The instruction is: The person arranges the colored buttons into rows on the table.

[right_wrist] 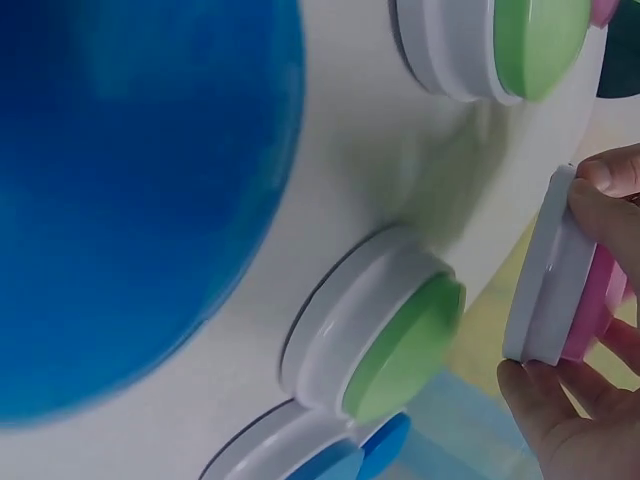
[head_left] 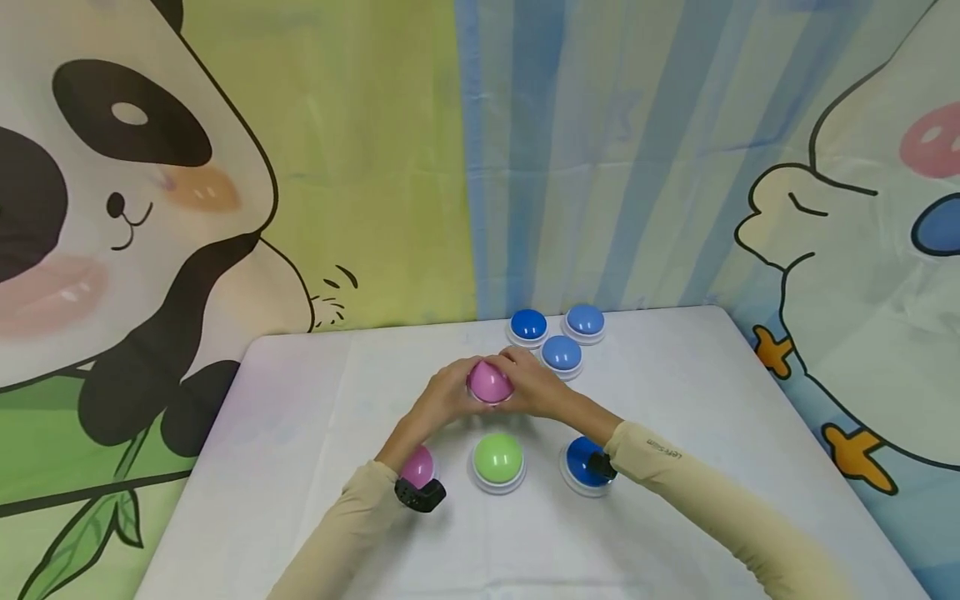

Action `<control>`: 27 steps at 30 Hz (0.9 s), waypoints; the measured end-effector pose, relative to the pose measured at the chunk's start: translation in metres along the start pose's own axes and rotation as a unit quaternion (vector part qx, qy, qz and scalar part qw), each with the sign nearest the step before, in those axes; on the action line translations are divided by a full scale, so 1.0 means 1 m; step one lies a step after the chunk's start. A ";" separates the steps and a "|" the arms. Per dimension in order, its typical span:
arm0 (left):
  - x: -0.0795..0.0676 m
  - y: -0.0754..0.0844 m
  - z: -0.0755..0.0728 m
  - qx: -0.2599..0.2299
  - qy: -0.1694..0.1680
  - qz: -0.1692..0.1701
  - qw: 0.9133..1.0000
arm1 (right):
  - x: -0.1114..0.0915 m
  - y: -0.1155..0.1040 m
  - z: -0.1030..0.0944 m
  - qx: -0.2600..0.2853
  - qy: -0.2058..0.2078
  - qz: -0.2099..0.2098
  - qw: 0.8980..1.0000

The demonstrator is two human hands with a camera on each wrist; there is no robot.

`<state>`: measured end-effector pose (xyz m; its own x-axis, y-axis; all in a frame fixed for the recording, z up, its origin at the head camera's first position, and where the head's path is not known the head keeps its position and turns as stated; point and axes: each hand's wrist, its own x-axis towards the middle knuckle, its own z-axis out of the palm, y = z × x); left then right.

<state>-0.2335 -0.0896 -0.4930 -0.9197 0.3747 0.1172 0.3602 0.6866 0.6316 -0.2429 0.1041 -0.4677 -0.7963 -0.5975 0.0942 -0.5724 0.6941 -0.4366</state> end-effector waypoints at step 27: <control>-0.032 0.068 0.028 0.012 -0.054 0.073 0.996 | -0.104 -0.005 -0.012 0.011 0.071 0.016 0.997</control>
<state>-0.1749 -0.0375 -0.4751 -0.8358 0.5353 0.1220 0.4934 0.6349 0.5945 -0.1596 0.1675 -0.4642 -0.8352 -0.5108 0.2040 -0.5421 0.7021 -0.4617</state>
